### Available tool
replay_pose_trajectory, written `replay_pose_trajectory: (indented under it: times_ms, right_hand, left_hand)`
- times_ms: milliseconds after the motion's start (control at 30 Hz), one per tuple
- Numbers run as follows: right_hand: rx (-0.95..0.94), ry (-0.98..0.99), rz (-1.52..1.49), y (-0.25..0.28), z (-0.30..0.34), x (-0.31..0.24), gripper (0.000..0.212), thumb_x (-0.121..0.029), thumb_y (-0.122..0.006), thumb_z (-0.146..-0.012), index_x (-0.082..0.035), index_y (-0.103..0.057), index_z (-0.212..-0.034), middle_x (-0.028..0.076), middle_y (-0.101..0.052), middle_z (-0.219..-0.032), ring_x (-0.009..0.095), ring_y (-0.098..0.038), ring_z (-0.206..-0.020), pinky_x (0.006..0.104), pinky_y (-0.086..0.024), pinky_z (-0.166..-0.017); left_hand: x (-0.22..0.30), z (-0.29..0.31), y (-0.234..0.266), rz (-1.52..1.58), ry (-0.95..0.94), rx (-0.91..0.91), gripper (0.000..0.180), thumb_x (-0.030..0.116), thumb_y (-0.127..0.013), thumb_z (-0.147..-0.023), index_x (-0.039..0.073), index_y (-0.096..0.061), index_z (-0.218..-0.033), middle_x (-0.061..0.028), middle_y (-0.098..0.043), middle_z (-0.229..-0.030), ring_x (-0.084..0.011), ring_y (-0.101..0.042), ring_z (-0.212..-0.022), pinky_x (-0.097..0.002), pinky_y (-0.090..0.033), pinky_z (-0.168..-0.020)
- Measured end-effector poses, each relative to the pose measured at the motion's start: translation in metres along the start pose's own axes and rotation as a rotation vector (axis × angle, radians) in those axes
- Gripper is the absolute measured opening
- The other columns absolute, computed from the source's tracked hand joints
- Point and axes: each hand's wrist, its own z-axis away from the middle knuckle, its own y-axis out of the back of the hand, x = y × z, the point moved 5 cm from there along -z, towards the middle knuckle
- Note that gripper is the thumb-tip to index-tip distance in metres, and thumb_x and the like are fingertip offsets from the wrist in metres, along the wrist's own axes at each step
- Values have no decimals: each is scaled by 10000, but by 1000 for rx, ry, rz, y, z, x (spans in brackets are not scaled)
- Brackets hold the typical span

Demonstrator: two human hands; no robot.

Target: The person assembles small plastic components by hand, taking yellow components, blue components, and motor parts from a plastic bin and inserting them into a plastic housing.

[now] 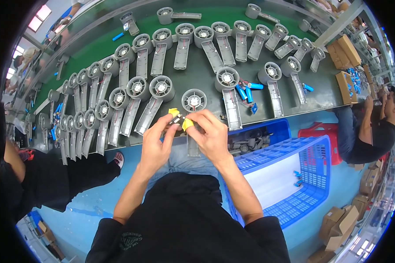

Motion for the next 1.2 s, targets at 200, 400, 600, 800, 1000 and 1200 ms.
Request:
replay_pose_trajectory:
  times_ms: [200, 400, 600, 800, 1000, 1200]
  right_hand:
    - [-14, -63, 15, 0, -2, -1, 196, -31, -725, -775, -28, -702, -969, 50, -667, -900, 115, -567, -567, 257, -454, -515]
    - [-4, -49, 38, 1, 0, 3, 200, -28, -733, -760, -26, -699, -957, 49, -668, -901, 112, -556, -550, 257, -450, -507]
    - [35, 4, 66, 3, 1, -1, 219, -28, -754, -731, -34, -697, -942, 42, -666, -896, 104, -553, -537, 260, -450, -493]
    - [-35, 157, 122, 3, -6, 0, 278, -37, -786, -676, -40, -665, -926, 35, -649, -883, 120, -561, -521, 277, -463, -485]
    - [-36, 102, 117, 3, -5, 2, 274, -27, -784, -661, -38, -651, -900, 32, -646, -887, 117, -572, -526, 279, -469, -487]
    - [-36, 160, 128, 2, -4, 1, 274, 25, -767, -656, -16, -658, -904, 44, -642, -884, 94, -551, -529, 251, -445, -480]
  left_hand:
    - [5, -4, -1, -23, -110, 65, 207, -21, -684, -878, -69, -641, -1075, -193, -673, -1010, -298, -680, -814, -341, -535, -697]
    - [10, -7, -1, -118, -232, 10, 218, -82, -650, -877, -82, -643, -1094, -180, -669, -1068, -262, -702, -873, -315, -562, -730]
    - [6, -3, -2, -203, -325, 70, 211, -88, -632, -887, -81, -642, -1097, -191, -675, -1038, -295, -687, -851, -332, -555, -739]
    - [2, -8, 1, -115, -246, -53, 201, -88, -625, -890, -86, -645, -1090, -182, -684, -992, -278, -680, -818, -314, -541, -708]
    - [0, -10, -1, -19, -217, -49, 204, -45, -639, -899, -71, -638, -1102, -180, -660, -979, -283, -662, -763, -338, -531, -666]
    - [5, -12, 4, -44, -249, -65, 207, -51, -640, -893, -75, -646, -1099, -188, -645, -1023, -297, -667, -796, -338, -538, -683]
